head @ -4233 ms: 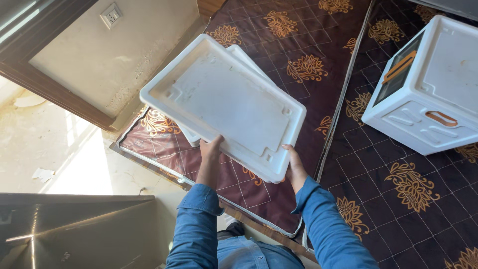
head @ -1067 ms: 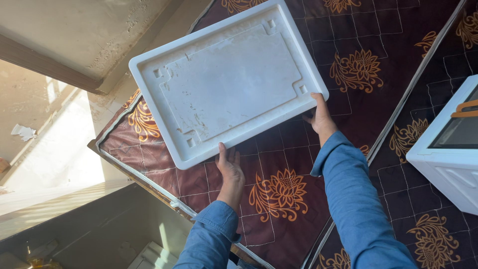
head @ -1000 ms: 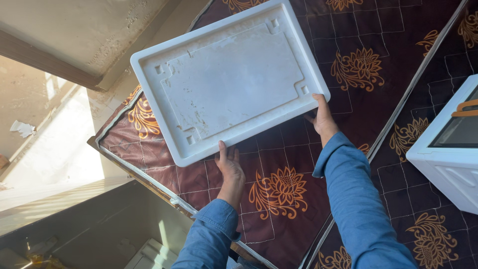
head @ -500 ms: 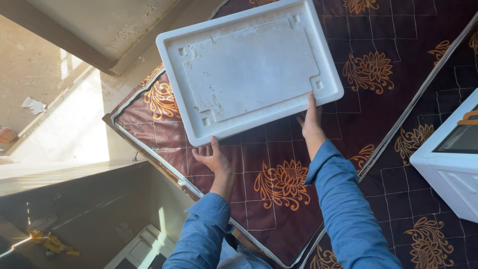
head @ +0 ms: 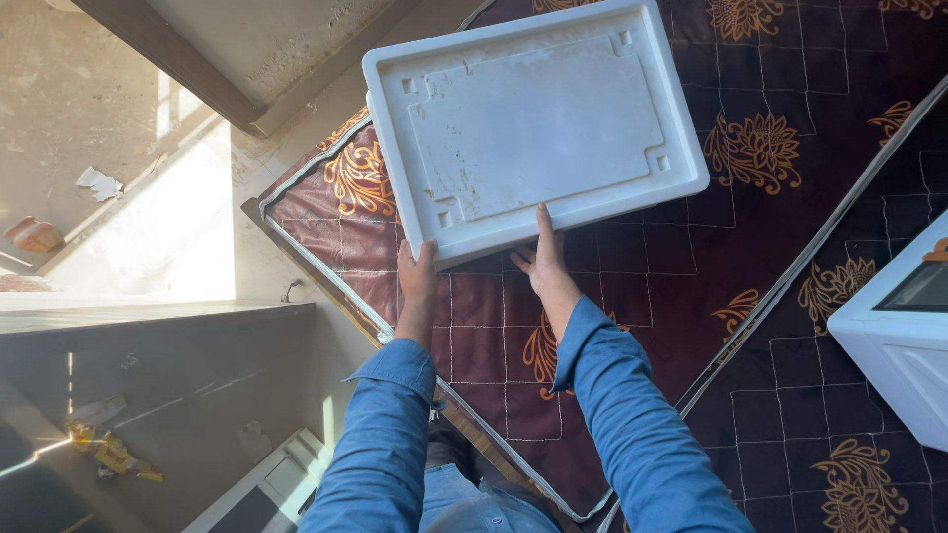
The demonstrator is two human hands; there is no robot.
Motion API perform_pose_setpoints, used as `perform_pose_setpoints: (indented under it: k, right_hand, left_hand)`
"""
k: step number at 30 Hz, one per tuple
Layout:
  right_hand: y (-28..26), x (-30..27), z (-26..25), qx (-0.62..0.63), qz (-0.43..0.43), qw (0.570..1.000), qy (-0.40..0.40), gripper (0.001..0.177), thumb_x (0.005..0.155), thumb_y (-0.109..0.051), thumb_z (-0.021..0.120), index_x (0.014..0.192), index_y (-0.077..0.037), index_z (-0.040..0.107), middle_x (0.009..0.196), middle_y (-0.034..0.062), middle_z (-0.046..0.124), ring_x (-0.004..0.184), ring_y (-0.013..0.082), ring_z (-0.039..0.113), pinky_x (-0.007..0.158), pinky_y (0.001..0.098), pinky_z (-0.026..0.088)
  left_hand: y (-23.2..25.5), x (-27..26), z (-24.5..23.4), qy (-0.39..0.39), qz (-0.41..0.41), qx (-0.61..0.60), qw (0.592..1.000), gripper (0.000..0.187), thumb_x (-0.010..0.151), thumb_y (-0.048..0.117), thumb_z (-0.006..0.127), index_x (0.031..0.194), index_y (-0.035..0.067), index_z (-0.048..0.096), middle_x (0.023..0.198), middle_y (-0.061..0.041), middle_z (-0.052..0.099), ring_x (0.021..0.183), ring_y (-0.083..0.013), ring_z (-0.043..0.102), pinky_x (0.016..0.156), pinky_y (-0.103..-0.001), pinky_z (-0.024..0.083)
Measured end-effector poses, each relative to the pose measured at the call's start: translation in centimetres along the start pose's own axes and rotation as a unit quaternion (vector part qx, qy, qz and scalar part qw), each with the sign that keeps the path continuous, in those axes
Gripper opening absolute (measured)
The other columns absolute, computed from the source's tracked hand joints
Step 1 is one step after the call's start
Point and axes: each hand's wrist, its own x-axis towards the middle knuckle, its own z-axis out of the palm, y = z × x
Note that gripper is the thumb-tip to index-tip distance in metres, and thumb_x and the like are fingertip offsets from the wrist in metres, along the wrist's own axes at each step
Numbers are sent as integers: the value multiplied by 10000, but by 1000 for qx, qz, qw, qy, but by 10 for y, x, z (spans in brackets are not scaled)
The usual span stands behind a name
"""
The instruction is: The person assembles white plastic storage boxes on a patterned mattress. They open lids, unfold side panels, and snap frames into place, then stack the assembled units.
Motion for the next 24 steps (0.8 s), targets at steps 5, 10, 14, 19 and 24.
perform_pose_setpoints:
  k: [5, 10, 14, 19, 24]
  right_hand:
    - [4, -12, -3, -36, -31, 999, -14, 1086, 709, -750, 659, 1582, -289, 203, 1516, 105, 369, 1260, 406, 510, 971, 528, 471]
    - [9, -8, -4, -33, -20, 999, -17, 1102, 720, -763, 650, 1595, -278, 188, 1541, 119, 354, 1286, 425, 497, 1008, 540, 467]
    - [10, -7, -1, -21, -16, 1000, -15, 1133, 721, -784, 639, 1609, -279, 149, 1591, 115, 305, 1348, 400, 460, 1052, 551, 432]
    - [29, -29, -13, 30, -12, 999, -28, 1178, 740, -764, 643, 1635, -228, 96, 1657, 120, 184, 1427, 364, 412, 1099, 556, 408]
    - [49, -72, -44, 103, -39, 993, -37, 1093, 840, -701, 576, 1634, -173, 40, 1664, 164, 235, 1427, 360, 438, 1121, 508, 416]
  left_hand:
    - [-5, -22, 7, -7, 19, -9, 1000, 669, 930, 369, 647, 1425, -57, 502, 1519, -231, 371, 1392, -325, 399, 1128, -410, 338]
    - [4, -21, -1, -47, 11, -13, 999, 467, 951, 346, 626, 1229, -28, 624, 1322, -227, 523, 1168, -278, 551, 1017, -402, 459]
    - [15, -19, -4, -59, 25, -5, 998, 484, 971, 408, 624, 1208, -15, 624, 1212, -187, 631, 1099, -228, 609, 973, -382, 472]
    - [1, -54, 2, -51, 5, -173, 984, 627, 1013, 458, 598, 1397, -28, 499, 1365, -212, 597, 1280, -260, 554, 1080, -374, 424]
    - [-23, -111, 8, -34, -139, -154, 978, 744, 1011, 530, 478, 1538, 12, 387, 1563, -151, 465, 1459, -247, 417, 1189, -370, 302]
